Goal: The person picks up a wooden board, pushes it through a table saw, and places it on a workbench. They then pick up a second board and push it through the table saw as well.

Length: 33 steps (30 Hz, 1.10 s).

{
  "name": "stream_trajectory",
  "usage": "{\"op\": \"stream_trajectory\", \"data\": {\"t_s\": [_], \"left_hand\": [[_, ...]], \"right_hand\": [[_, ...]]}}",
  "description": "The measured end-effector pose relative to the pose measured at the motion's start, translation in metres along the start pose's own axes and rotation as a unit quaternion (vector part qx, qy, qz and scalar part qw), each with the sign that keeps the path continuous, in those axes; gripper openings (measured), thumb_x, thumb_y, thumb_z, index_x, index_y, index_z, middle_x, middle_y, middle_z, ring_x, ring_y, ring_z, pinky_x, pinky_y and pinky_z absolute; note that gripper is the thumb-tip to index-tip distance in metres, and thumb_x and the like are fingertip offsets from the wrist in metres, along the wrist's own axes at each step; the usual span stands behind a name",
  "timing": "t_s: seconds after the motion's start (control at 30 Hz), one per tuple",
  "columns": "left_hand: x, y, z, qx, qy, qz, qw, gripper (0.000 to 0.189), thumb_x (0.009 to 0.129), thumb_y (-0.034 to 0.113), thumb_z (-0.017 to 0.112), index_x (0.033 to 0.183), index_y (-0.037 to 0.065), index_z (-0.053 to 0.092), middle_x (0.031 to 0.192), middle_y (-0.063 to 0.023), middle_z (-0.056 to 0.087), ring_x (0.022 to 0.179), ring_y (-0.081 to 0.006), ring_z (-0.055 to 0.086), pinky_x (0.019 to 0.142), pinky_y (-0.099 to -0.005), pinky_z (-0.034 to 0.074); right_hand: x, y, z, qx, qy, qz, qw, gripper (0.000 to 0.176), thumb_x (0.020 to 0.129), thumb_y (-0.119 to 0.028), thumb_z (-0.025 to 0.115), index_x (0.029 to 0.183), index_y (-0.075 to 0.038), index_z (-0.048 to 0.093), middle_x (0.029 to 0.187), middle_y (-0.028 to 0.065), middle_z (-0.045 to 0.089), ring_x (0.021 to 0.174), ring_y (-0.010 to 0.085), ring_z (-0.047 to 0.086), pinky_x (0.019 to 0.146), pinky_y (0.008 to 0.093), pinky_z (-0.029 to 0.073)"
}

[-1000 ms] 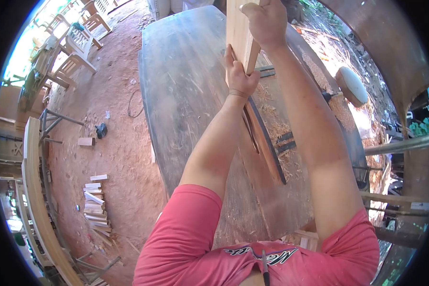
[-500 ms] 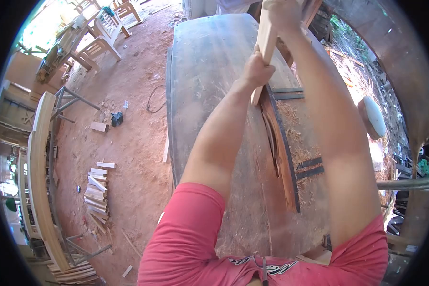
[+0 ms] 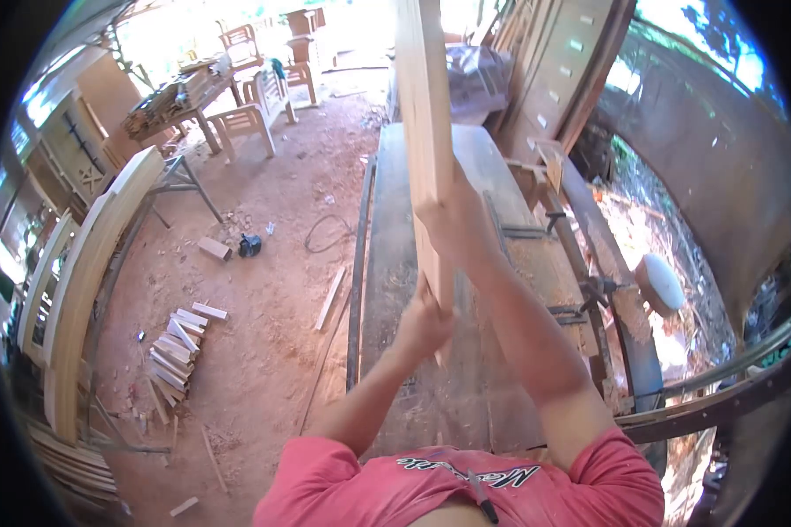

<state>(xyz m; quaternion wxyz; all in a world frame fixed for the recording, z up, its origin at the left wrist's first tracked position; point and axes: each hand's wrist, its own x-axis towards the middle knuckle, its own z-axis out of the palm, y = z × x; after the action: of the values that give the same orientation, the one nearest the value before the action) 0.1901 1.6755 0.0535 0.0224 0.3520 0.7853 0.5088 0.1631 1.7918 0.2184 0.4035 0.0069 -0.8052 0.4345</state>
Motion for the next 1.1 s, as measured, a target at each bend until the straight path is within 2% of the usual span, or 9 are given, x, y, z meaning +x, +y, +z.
{"op": "stream_trajectory", "data": {"t_s": [0.13, 0.3, 0.5, 0.63, 0.73, 0.83, 0.93, 1.03, 1.1], "left_hand": [[-0.045, 0.045, -0.085, -0.027, -0.118, 0.049, 0.991, 0.065, 0.080, 0.020, 0.081, 0.132, -0.011, 0.055, 0.140, -0.0293, 0.053, 0.124, -0.0463, 0.056, 0.102, -0.0412, 0.049], [-0.031, 0.122, -0.207, 0.374, 0.315, 0.390, 0.780, 0.039, 0.075, 0.033, 0.087, 0.074, 0.004, 0.062, 0.134, -0.0257, 0.058, 0.126, -0.0321, 0.058, 0.103, -0.0428, 0.048], [-0.073, 0.070, -0.212, 0.472, 0.209, 0.187, 0.836, 0.063, 0.050, 0.063, 0.088, 0.052, 0.011, 0.052, 0.070, -0.0031, 0.066, 0.052, -0.0198, 0.063, 0.056, -0.0391, 0.054], [-0.094, 0.057, -0.168, 0.289, 0.171, 0.055, 0.940, 0.069, 0.068, 0.065, 0.084, 0.058, 0.001, 0.061, 0.051, -0.0102, 0.057, 0.051, -0.0179, 0.061, 0.046, -0.0378, 0.047], [-0.066, 0.105, -0.163, 0.129, 0.184, -0.084, 0.971, 0.074, 0.082, 0.063, 0.073, 0.063, -0.007, 0.066, 0.050, -0.0085, 0.056, 0.054, -0.0131, 0.058, 0.051, -0.0347, 0.046], [-0.021, 0.149, -0.182, 0.014, 0.163, -0.086, 0.983, 0.077, 0.083, 0.067, 0.069, 0.056, -0.005, 0.061, 0.051, -0.0034, 0.054, 0.052, -0.0117, 0.052, 0.049, -0.0334, 0.043], [0.037, 0.155, -0.164, -0.137, 0.165, 0.003, 0.977, 0.074, 0.084, 0.067, 0.067, 0.060, -0.004, 0.063, 0.055, -0.0055, 0.056, 0.054, -0.0124, 0.052, 0.049, -0.0331, 0.042], [0.063, 0.195, -0.106, -0.249, 0.104, -0.068, 0.961, 0.070, 0.093, 0.061, 0.059, 0.105, -0.006, 0.071, 0.097, -0.0183, 0.071, 0.098, -0.0240, 0.065, 0.086, -0.0376, 0.050], [0.095, 0.186, -0.055, -0.232, 0.090, -0.085, 0.965, 0.059, 0.094, 0.060, 0.057, 0.119, 0.009, 0.072, 0.110, -0.0170, 0.074, 0.107, -0.0357, 0.066, 0.099, -0.0407, 0.047]], "right_hand": [[-0.040, -0.041, -0.053, 0.031, -0.105, 0.005, 0.994, 0.057, 0.079, -0.011, 0.057, 0.135, -0.002, 0.053, 0.105, 0.0273, 0.068, 0.102, 0.0419, 0.067, 0.091, 0.0445, 0.050], [-0.068, -0.084, -0.100, -0.060, -0.319, 0.026, 0.946, 0.049, 0.074, -0.015, 0.062, 0.120, 0.001, 0.064, 0.101, 0.0244, 0.071, 0.095, 0.0356, 0.070, 0.085, 0.0419, 0.051], [-0.038, -0.116, -0.127, -0.213, -0.567, -0.064, 0.793, 0.034, 0.073, -0.016, 0.067, 0.105, -0.005, 0.066, 0.096, 0.0199, 0.070, 0.090, 0.0387, 0.068, 0.079, 0.0462, 0.052], [0.013, -0.110, -0.127, -0.337, -0.387, -0.426, 0.745, 0.026, 0.078, -0.023, 0.067, 0.100, -0.010, 0.066, 0.091, 0.0142, 0.068, 0.080, 0.0353, 0.064, 0.073, 0.0479, 0.051], [0.006, -0.165, -0.127, -0.371, -0.332, -0.333, 0.801, 0.034, 0.087, -0.027, 0.064, 0.116, -0.009, 0.065, 0.104, 0.0114, 0.067, 0.091, 0.0300, 0.065, 0.082, 0.0447, 0.053], [-0.021, -0.167, -0.110, -0.177, 0.383, -0.488, 0.764, 0.048, 0.077, 0.000, 0.052, 0.124, 0.005, 0.057, 0.099, 0.0197, 0.069, 0.096, 0.0318, 0.068, 0.086, 0.0370, 0.053], [-0.075, -0.119, -0.129, 0.048, 0.202, -0.061, 0.976, 0.040, 0.099, -0.028, 0.055, 0.130, -0.002, 0.057, 0.121, 0.0085, 0.064, 0.108, 0.0258, 0.064, 0.096, 0.0431, 0.050], [-0.086, -0.115, -0.135, 0.495, 0.034, 0.086, 0.864, 0.049, 0.093, -0.015, 0.071, 0.132, 0.007, 0.051, 0.129, 0.0196, 0.061, 0.107, 0.0238, 0.066, 0.088, 0.0355, 0.056], [-0.090, -0.126, -0.137, 0.330, 0.066, 0.055, 0.940, 0.042, 0.088, -0.015, 0.073, 0.122, 0.005, 0.059, 0.113, 0.0149, 0.067, 0.098, 0.0225, 0.068, 0.084, 0.0336, 0.055]]}}
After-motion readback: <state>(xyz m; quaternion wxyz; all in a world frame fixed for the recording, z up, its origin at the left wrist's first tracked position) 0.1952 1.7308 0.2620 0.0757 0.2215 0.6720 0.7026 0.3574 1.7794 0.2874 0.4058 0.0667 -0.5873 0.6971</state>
